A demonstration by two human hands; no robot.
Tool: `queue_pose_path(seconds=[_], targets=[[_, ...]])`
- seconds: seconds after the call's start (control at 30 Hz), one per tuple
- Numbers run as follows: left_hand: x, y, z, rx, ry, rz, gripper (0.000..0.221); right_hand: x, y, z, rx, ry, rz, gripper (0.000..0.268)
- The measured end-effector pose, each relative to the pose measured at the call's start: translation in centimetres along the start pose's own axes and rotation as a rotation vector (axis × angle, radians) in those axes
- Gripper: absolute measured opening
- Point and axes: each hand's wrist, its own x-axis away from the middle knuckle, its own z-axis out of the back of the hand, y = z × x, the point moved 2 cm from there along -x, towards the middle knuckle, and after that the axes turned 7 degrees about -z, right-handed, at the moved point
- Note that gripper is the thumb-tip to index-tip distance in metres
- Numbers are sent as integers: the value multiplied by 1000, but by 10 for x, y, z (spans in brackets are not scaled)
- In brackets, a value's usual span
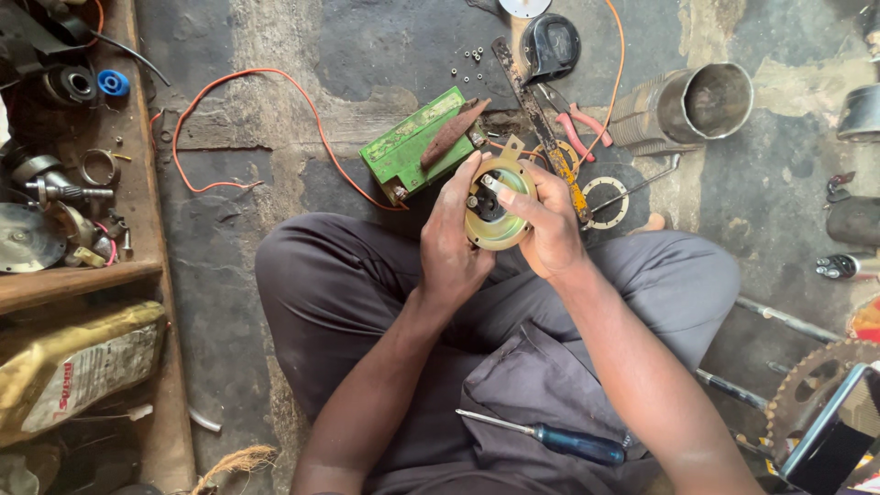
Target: The person sits on the floor and uses a wrench and screwdriver to tighten bolts on a circular electrical component. They then connect a wire to the component and test it against a green battery, producing a spark. Finally, they attach a black plastic cover to the component.
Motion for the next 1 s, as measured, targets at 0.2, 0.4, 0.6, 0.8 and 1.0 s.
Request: queue_pose_path(seconds=[0.2, 0.4, 0.6, 0.8, 1.0], targets=[[1, 3, 0, 1, 11, 0, 72, 2, 4, 5, 50, 3, 37, 34], [-3, 5, -2, 9, 2, 26, 75, 3, 2, 2, -10, 14, 12, 33], [-8, 7, 4, 269, -70, -83, 99, 5, -8, 2, 61, 36, 121, 32], [1, -13, 5, 641, -118, 172, 57, 15, -12, 2, 490, -54, 316, 32], [5, -3, 8, 532, -29, 18, 48, 16, -12, 1, 514, -162, 422, 29]])
